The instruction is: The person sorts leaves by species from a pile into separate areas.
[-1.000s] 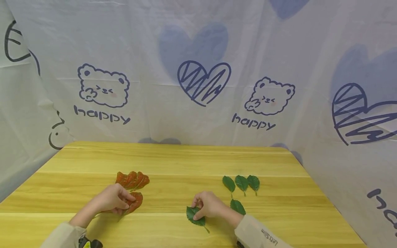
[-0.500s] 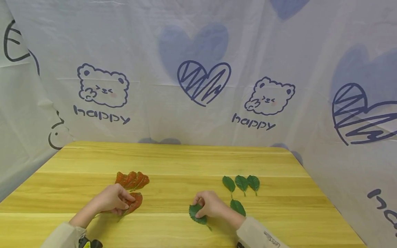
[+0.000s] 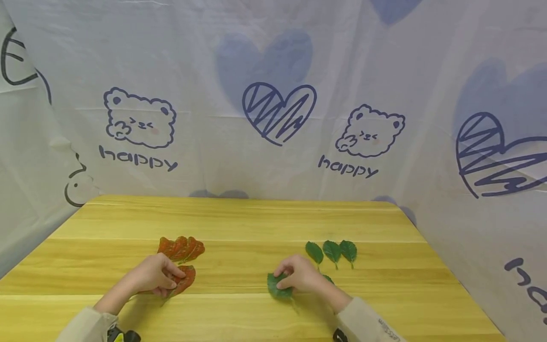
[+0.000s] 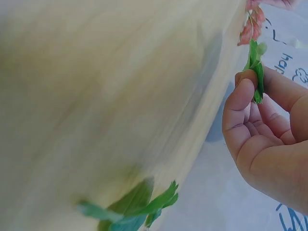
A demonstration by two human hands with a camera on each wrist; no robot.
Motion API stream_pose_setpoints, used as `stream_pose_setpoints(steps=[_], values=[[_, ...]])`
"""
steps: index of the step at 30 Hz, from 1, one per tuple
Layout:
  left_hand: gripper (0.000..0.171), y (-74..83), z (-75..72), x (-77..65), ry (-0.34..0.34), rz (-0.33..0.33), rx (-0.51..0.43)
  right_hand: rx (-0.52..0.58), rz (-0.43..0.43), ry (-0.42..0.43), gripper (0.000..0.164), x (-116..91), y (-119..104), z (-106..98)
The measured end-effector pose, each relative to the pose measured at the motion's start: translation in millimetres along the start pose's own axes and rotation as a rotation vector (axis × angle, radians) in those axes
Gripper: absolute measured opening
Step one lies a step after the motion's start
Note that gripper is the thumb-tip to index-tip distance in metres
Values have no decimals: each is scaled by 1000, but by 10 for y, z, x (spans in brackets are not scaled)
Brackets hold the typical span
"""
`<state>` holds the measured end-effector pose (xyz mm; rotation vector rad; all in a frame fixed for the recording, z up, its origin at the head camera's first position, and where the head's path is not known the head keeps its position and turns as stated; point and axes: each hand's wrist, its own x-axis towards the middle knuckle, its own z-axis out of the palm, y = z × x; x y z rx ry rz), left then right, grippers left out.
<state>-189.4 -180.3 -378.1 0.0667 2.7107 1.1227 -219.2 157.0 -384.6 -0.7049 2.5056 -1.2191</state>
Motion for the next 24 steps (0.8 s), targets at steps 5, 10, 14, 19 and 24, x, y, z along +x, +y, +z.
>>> stream_pose_setpoints(steps=[5,10,14,19,24], values=[[17,-3,2,2,0,8,-2,18,15,38,17,-57,52,-77],[17,-2,-1,-1,-7,0,-8,32,13,44,18,-109,102,-161],[17,-1,-3,-1,-10,-3,-11,51,21,36,20,-167,117,-229],[17,-2,0,4,-13,-7,-7,72,25,46,21,-244,146,-304],[16,-5,2,8,-16,-13,-10,84,31,59,21,-309,215,-360]])
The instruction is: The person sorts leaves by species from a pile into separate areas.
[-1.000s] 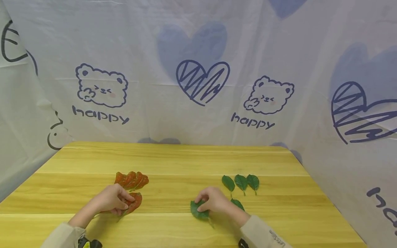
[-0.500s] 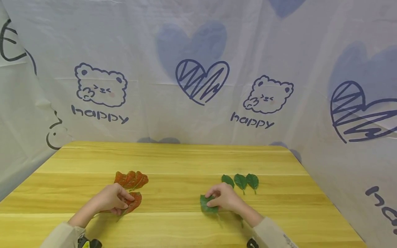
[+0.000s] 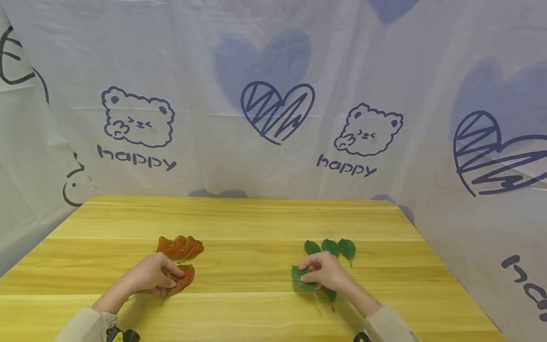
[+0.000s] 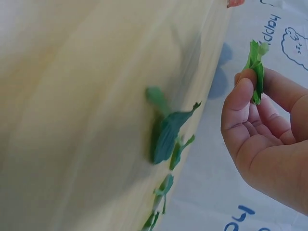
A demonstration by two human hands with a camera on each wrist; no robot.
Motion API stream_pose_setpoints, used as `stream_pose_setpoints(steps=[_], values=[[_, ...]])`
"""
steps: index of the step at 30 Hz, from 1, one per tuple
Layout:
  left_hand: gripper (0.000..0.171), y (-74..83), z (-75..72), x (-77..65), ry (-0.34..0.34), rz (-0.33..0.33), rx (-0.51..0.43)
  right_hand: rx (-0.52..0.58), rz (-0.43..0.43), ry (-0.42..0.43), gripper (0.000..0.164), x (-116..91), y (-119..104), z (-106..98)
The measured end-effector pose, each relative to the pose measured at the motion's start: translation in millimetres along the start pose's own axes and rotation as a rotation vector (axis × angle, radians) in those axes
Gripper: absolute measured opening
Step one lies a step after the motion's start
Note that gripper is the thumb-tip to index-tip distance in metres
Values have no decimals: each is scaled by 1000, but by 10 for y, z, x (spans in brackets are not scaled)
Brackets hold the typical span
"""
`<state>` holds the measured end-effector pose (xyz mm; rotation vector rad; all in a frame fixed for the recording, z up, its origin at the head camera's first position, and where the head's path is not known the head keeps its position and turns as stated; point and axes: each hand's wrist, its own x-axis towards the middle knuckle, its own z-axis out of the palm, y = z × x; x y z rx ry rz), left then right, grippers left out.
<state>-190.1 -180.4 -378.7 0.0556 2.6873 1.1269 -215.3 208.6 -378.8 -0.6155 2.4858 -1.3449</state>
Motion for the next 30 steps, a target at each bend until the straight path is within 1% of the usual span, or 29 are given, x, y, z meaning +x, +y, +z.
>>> stream_pose_setpoints(steps=[7,11,14,19,26,30], values=[[17,-8,-7,6,0,-4,9,17,35,25,23,-63,87,-90],[18,-13,-6,10,-1,-4,9,15,64,64,23,-114,122,-156],[18,-19,-3,14,0,-1,9,3,84,90,24,-158,146,-207],[18,-25,-4,13,-2,6,4,-20,93,106,25,-224,190,-285],[18,-23,-3,15,-5,-3,2,-64,113,153,22,-295,277,-388],[18,-27,-3,18,-3,1,-4,-72,133,160,22,-318,342,-446]])
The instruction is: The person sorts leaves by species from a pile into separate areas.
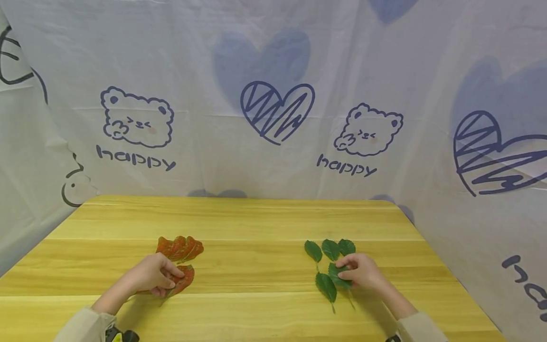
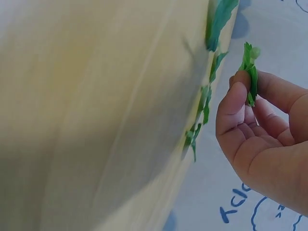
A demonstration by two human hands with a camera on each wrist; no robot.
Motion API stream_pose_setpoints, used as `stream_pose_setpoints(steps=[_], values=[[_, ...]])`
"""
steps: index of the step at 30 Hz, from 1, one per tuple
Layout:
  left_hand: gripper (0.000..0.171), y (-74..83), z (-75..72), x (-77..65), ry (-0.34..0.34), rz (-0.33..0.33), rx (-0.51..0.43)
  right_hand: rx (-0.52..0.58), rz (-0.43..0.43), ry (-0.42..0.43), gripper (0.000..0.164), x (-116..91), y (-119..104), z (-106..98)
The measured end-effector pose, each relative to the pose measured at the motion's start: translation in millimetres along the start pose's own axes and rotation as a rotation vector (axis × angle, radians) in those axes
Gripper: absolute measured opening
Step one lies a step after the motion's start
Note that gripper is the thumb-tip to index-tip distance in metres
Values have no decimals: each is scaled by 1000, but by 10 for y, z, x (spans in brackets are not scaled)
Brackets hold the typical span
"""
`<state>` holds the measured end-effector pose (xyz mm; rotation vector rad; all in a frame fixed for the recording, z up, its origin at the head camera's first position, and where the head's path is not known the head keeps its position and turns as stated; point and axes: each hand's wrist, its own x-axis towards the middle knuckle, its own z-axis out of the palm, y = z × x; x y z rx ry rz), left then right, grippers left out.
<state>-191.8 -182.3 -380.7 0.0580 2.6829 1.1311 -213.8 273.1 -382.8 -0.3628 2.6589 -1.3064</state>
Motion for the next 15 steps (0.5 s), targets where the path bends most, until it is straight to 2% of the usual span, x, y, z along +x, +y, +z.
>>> stream_pose_setpoints(steps=[15], values=[[18,-23,-17,7,-22,14,-24,-15,59,-63,20,-1,113,-32]])
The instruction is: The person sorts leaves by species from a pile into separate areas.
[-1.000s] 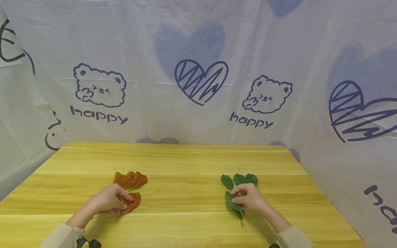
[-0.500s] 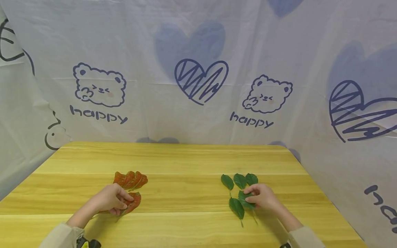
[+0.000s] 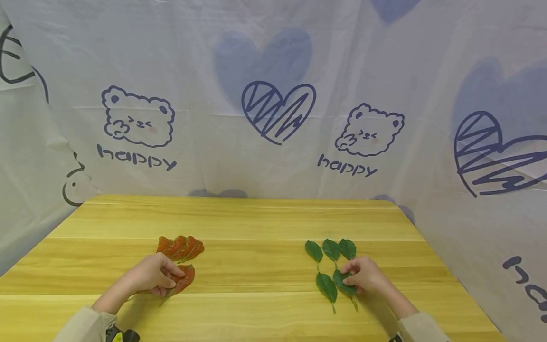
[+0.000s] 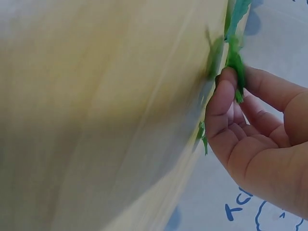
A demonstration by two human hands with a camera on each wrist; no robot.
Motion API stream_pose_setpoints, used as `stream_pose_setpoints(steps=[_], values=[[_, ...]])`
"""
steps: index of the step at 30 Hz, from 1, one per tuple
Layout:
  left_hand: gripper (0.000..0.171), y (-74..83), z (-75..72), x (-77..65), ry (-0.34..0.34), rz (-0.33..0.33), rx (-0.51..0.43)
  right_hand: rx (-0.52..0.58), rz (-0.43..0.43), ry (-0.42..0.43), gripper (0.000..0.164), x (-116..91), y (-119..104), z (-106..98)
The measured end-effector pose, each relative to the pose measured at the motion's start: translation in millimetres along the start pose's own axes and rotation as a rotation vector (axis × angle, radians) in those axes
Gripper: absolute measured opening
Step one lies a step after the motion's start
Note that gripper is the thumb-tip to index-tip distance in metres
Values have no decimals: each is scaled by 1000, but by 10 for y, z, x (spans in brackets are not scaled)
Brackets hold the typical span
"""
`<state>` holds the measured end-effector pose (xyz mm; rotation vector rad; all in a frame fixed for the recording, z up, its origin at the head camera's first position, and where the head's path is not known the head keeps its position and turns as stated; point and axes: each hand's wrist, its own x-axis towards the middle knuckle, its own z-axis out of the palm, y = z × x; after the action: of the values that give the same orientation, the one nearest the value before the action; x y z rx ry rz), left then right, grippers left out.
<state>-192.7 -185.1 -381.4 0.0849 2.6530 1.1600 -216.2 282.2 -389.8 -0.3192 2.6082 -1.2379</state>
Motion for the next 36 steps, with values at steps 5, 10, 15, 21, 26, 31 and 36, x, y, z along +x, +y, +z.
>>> stream_pose_setpoints(steps=[5,10,15,21,26,31,36], values=[[18,-15,-17,3,-12,22,-20,-26,18,-4,19,-10,11,-2],[18,-32,-36,-13,-29,47,-24,-42,29,5,18,-17,16,4],[18,-42,-57,-23,-43,70,-24,-30,23,3,19,-33,14,5],[18,-24,-77,-22,-54,71,-19,-38,26,10,18,-40,-1,5],[20,-15,-85,-7,-54,63,-18,-69,28,20,18,-56,-12,-3],[22,-22,-125,-11,-90,104,-51,-145,51,79,23,-61,-48,-16],[22,16,-157,-42,-76,104,-65,-210,-18,180,32,-55,-119,-23]])
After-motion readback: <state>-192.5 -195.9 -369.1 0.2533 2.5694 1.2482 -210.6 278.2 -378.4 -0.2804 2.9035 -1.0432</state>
